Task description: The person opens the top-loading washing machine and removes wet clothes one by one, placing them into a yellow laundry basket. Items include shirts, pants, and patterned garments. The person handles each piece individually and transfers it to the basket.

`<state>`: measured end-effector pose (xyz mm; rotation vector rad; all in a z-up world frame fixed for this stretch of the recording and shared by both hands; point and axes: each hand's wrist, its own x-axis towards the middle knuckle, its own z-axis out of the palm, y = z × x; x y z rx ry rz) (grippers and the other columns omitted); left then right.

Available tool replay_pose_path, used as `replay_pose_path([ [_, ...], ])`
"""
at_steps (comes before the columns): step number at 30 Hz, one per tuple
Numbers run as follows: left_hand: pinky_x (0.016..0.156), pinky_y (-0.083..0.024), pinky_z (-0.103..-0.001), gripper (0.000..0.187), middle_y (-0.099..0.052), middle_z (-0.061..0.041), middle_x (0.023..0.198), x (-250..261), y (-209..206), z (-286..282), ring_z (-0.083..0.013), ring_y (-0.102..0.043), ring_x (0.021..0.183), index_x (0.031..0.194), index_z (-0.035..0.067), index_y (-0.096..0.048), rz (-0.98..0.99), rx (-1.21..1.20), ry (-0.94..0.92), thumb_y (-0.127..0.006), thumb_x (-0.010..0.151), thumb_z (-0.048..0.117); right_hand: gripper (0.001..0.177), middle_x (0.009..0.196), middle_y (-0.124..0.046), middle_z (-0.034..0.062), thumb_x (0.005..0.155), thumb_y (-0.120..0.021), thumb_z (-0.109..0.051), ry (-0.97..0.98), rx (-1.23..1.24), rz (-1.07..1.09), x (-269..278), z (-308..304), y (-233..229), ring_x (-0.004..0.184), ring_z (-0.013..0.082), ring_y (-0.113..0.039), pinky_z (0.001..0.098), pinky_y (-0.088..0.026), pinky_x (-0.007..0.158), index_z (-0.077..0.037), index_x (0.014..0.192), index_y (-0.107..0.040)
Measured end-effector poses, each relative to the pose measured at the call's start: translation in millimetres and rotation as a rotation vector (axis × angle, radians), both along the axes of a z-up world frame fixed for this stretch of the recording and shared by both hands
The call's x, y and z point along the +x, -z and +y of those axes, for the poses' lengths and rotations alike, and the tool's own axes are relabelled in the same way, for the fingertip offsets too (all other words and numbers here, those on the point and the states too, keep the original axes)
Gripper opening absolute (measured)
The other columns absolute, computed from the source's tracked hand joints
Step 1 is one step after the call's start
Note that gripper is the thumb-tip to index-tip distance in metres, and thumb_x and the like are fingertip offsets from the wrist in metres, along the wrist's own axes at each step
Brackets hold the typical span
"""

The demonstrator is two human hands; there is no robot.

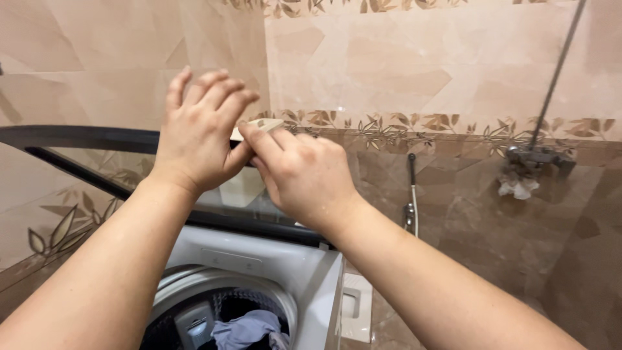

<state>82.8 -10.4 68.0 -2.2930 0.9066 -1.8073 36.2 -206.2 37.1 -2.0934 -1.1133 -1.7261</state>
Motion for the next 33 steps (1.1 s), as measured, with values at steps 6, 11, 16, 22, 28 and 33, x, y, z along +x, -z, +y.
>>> replay_pose_path([
  [6, 0.128, -0.013, -0.062, 0.061, -0.046, -0.015, 0.162, 24, 17, 6, -0.0330, -0.035, 0.156, 0.155, 0.013, -0.049, 0.027, -0.161, -0.012, -0.056, 0.107, 0.048, 0.023, 0.098, -0.071, -0.0001, 0.099, -0.067, -0.024, 0.099, 0.008, -0.139, 33, -5, -14, 0.082, 0.0219, -0.070, 0.0400, -0.050, 0.074, -0.017, 0.121, -0.068],
  [11, 0.121, -0.010, -0.064, 0.084, -0.031, -0.019, 0.167, 37, 28, 16, -0.0354, -0.025, 0.155, 0.162, 0.007, -0.032, 0.120, -0.175, -0.042, -0.054, 0.097, 0.055, 0.022, 0.088, -0.070, 0.0015, 0.098, -0.067, -0.025, 0.102, 0.008, -0.061, 61, -12, -29, 0.074, 0.0245, -0.068, 0.0403, -0.046, 0.067, -0.019, 0.117, -0.074],
  [16, 0.120, -0.008, -0.063, 0.090, -0.024, -0.019, 0.168, 52, 28, 23, -0.0338, -0.019, 0.155, 0.162, 0.004, -0.026, 0.151, -0.141, -0.112, -0.046, 0.094, 0.060, 0.021, 0.084, -0.071, 0.0020, 0.097, -0.066, -0.025, 0.143, 0.029, -0.042, 93, -18, -41, 0.073, 0.0249, -0.068, 0.0412, -0.046, 0.067, -0.019, 0.116, -0.075],
  [22, 0.120, -0.008, -0.061, 0.086, -0.024, -0.014, 0.167, 70, 20, 20, -0.0279, -0.019, 0.154, 0.160, 0.009, -0.029, 0.186, -0.102, -0.235, -0.044, 0.094, 0.062, 0.022, 0.084, -0.072, 0.0023, 0.096, -0.064, -0.027, 0.159, 0.078, -0.052, 140, -32, -53, 0.076, 0.0253, -0.070, 0.0439, -0.046, 0.068, -0.020, 0.114, -0.076],
  [28, 0.119, -0.011, -0.061, 0.084, -0.027, -0.013, 0.166, 90, 30, 15, -0.0271, -0.021, 0.153, 0.159, 0.012, -0.032, 0.208, -0.122, -0.325, -0.044, 0.093, 0.064, 0.020, 0.085, -0.074, 0.0040, 0.096, -0.064, -0.027, 0.173, 0.092, -0.060, 194, -46, -63, 0.075, 0.0278, -0.070, 0.0471, -0.047, 0.067, -0.020, 0.109, -0.077],
  [33, 0.118, -0.012, -0.062, 0.085, -0.029, -0.012, 0.165, 100, 46, 18, -0.0270, -0.023, 0.152, 0.156, 0.012, -0.035, 0.218, -0.103, -0.478, -0.045, 0.091, 0.066, 0.018, 0.087, -0.074, 0.0059, 0.098, -0.064, -0.026, 0.123, 0.076, -0.093, 239, -63, -68, 0.077, 0.0293, -0.071, 0.0481, -0.050, 0.067, -0.018, 0.107, -0.078],
])
